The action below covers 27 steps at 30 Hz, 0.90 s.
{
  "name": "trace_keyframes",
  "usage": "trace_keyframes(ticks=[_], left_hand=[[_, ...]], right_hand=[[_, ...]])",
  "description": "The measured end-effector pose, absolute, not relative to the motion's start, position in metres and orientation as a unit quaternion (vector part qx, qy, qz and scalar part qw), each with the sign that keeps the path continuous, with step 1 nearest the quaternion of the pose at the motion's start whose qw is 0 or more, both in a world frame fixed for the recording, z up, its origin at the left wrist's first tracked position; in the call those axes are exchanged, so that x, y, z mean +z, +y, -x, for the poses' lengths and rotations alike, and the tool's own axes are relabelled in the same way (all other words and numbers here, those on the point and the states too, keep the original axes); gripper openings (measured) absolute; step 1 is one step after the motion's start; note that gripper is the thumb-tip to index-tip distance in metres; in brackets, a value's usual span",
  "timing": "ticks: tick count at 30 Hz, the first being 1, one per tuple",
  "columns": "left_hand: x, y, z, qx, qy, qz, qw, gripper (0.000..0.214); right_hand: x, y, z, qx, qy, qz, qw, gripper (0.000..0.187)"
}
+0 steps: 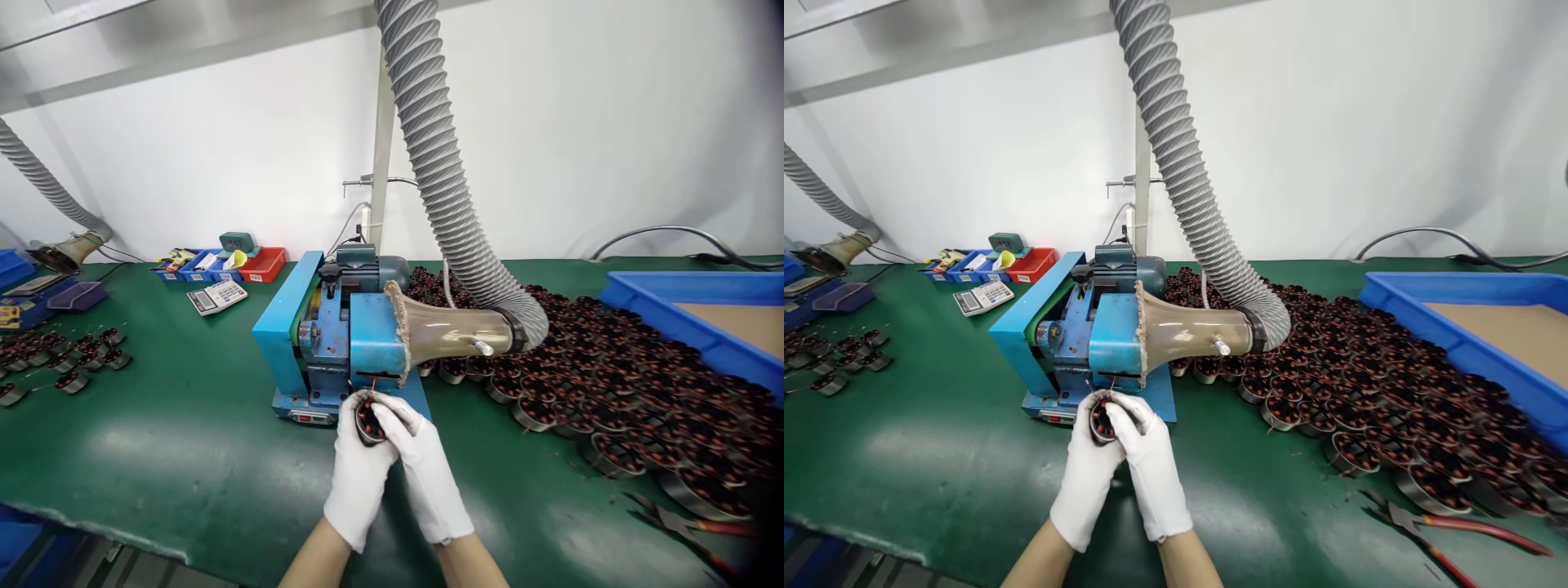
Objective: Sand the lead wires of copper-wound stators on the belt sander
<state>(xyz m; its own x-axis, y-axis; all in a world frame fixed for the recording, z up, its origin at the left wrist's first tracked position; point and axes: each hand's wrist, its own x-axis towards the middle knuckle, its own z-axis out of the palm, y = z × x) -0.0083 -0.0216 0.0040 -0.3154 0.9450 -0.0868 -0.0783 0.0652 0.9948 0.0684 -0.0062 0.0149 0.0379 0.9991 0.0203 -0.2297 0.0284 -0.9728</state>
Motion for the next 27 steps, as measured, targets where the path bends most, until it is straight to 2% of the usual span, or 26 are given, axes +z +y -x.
trace_keyframes(ticks=[9, 27], left_hand=[[0.016, 0.000, -0.001, 0.582, 0.554, -0.403, 0.438, 0.047], [0.014, 0.005, -0.004, 0.635, 0.518, -0.352, 0.452, 0.041]], right_hand=[[0.004, 0.011, -0.075, 0.543, -0.374, 0.446, 0.606, 0.027], [0.014, 0.014, -0.070, 0.527, -0.401, 0.444, 0.604, 0.027]])
